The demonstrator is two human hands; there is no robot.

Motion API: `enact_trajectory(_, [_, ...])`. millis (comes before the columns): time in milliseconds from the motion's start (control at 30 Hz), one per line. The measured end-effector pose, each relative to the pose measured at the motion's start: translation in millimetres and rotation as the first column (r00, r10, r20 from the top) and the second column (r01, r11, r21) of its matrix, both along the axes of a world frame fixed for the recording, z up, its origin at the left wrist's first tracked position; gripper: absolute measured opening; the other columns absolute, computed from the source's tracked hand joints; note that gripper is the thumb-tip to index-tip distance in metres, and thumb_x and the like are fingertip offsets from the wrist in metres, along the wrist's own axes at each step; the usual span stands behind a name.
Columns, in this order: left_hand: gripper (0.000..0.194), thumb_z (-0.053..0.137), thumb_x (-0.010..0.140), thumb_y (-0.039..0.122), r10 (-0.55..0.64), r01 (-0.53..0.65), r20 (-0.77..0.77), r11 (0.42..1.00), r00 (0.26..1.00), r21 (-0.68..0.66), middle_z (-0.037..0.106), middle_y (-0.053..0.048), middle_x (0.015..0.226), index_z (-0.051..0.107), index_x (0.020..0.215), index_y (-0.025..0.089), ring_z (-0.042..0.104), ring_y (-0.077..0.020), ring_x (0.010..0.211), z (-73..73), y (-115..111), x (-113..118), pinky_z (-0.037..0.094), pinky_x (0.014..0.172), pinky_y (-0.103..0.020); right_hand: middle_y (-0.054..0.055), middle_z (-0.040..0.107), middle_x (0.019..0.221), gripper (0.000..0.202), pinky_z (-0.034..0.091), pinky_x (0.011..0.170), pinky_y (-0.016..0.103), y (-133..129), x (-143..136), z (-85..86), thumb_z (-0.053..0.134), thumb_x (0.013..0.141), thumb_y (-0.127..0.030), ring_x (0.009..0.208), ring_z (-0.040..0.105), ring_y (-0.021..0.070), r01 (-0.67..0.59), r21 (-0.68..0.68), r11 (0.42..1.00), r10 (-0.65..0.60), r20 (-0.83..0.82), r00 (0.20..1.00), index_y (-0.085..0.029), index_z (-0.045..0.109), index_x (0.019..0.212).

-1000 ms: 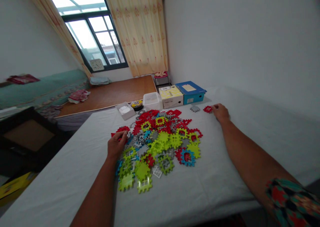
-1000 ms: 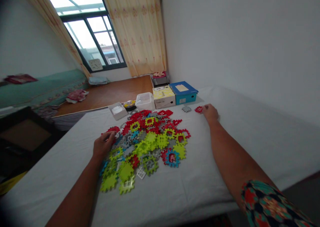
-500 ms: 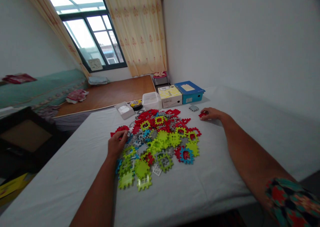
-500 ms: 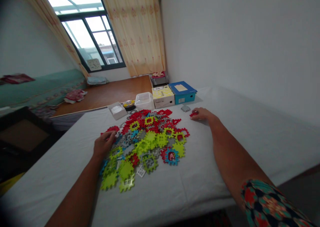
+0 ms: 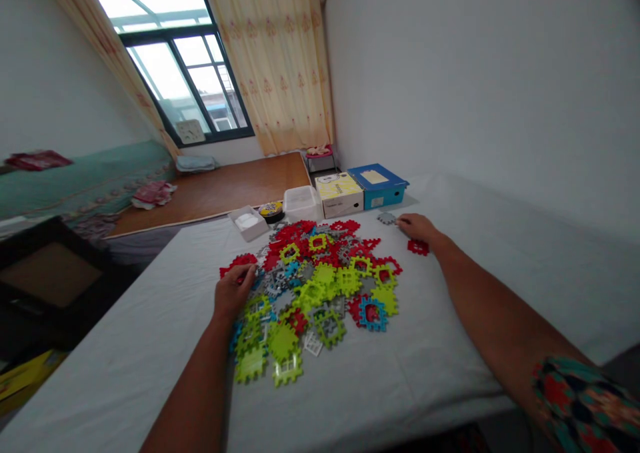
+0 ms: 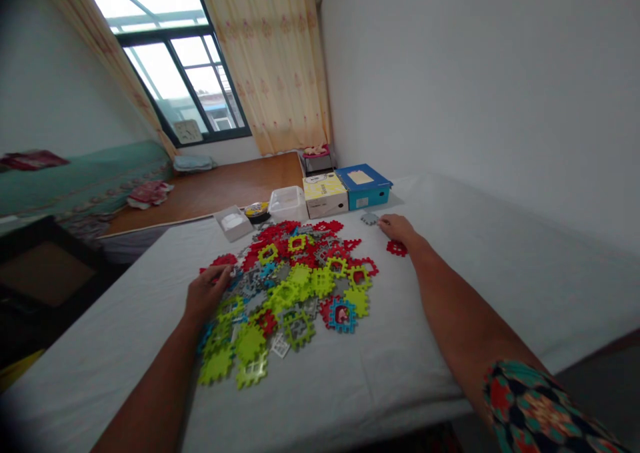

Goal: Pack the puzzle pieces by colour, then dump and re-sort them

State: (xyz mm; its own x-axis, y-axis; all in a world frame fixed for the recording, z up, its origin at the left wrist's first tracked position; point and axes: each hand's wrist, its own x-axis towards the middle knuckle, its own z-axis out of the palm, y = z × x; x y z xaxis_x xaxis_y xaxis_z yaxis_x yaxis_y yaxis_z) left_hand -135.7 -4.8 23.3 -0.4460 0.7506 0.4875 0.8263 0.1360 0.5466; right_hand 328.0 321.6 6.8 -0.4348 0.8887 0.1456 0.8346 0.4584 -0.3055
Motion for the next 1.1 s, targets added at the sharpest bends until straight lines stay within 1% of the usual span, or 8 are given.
enact_trajectory(233, [0.037, 0.053, 0.084, 0.052, -0.008, 0.008, -0.023, 1.0, 1.0, -0.02, 0.075, -0.001, 0.09, 0.074, 0.093, 0.023, 0.07, -0.0181, 0.079, -1.1, 0.1, -0.8, 0.054, 0.074, -0.027, 0.011, 0.065, 0.123, 0.041, 0.046, 0.089, 0.038, -6.8, -25.4, -11.2, 0.045, 0.091, -0.04, 0.11, 0.057, 0.0286, -0.039, 0.111, 0.993, 0.034, 0.04, 0.999, -0.027, 0.066, 0.124])
enact_trajectory(433, [0.038, 0.052, 0.085, 0.052, -0.011, 0.011, -0.014, 1.0, 1.0, -0.019, 0.075, -0.002, 0.093, 0.073, 0.095, 0.023, 0.07, -0.0191, 0.08, -4.2, 0.7, -2.7, 0.054, 0.075, -0.029, 0.009, 0.072, 0.105, 0.04, 0.048, 0.082, 0.031, -3.6, -3.4, 11.6, 0.043, 0.09, -0.042, 0.095, 0.064, 0.0236, -0.103, -0.059, 0.993, 0.105, 0.028, 0.994, -0.021, 0.073, 0.105])
enact_trajectory(533, [0.04, 0.051, 0.085, 0.053, -0.022, 0.022, -0.018, 1.0, 1.0, -0.01, 0.075, -0.004, 0.094, 0.073, 0.096, 0.021, 0.07, -0.0198, 0.083, -5.9, 1.6, -3.3, 0.053, 0.076, -0.03, 0.009, 0.072, 0.106, 0.041, 0.05, 0.08, 0.031, -7.4, 17.3, 21.8, 0.06, 0.079, -0.047, 0.093, 0.065, 0.0245, -0.207, -0.22, 0.953, 0.215, 0.014, 0.976, -0.021, 0.073, 0.108])
enact_trajectory(667, [0.041, 0.049, 0.086, 0.053, -0.02, 0.019, -0.039, 0.999, 0.999, -0.026, 0.074, -0.005, 0.096, 0.073, 0.095, 0.021, 0.069, -0.0203, 0.085, -4.4, 2.0, -0.6, 0.052, 0.077, -0.03, 0.011, 0.069, 0.113, 0.069, 0.052, 0.076, 0.033, -25.5, 38.1, 26.6, 0.08, 0.055, -0.045, 0.094, 0.065, 0.0282, -0.229, -0.333, 0.915, 0.266, 0.069, 0.962, -0.022, 0.069, 0.119])
enact_trajectory(800, [0.04, 0.05, 0.086, 0.052, -0.012, 0.01, -0.057, 0.999, 0.998, -0.044, 0.074, -0.005, 0.096, 0.073, 0.095, 0.021, 0.069, -0.0202, 0.083, -1.5, 1.8, 3.1, 0.052, 0.075, -0.03, 0.01, 0.07, 0.109, 0.063, 0.052, 0.074, 0.033, -53.2, 41.1, 31.0, 0.075, 0.064, -0.046, 0.089, 0.066, 0.0266, -0.175, -0.353, 0.919, 0.228, 0.113, 0.967, -0.023, 0.067, 0.121])
enact_trajectory(933, [0.039, 0.05, 0.086, 0.052, -0.029, 0.027, -0.045, 0.999, 0.999, -0.037, 0.074, -0.004, 0.094, 0.073, 0.095, 0.021, 0.069, -0.0189, 0.08, -2.2, 1.7, 4.2, 0.052, 0.073, -0.028, 0.013, 0.067, 0.118, 0.059, 0.049, 0.087, 0.036, -79.0, 22.0, 42.5, 0.071, 0.071, -0.051, 0.103, 0.062, 0.0302, -0.16, -0.213, 0.964, 0.197, 0.161, 0.967, -0.021, 0.067, 0.122])
enact_trajectory(1000, [0.039, 0.05, 0.086, 0.052, -0.031, 0.03, -0.038, 0.999, 0.999, -0.024, 0.074, -0.004, 0.094, 0.073, 0.095, 0.021, 0.069, -0.019, 0.081, -3.2, 1.4, 4.0, 0.052, 0.074, -0.028, 0.011, 0.064, 0.125, 0.062, 0.045, 0.094, 0.037, -89.1, 7.0, 47.6, 0.075, 0.068, -0.046, 0.111, 0.059, 0.0304, -0.258, -0.182, 0.949, 0.286, 0.149, 0.947, -0.023, 0.065, 0.125])
enact_trajectory(1100, [0.04, 0.051, 0.086, 0.052, -0.028, 0.028, -0.033, 1.0, 0.999, -0.01, 0.074, -0.004, 0.095, 0.073, 0.095, 0.021, 0.069, -0.0189, 0.082, -2.7, 0.2, 4.3, 0.052, 0.074, -0.028, 0.007, 0.067, 0.119, 0.067, 0.045, 0.093, 0.035, -100.5, -12.6, 47.4, 0.081, 0.06, -0.033, 0.106, 0.06, 0.0276, -0.472, -0.274, 0.838, 0.516, 0.117, 0.848, -0.025, 0.065, 0.125])
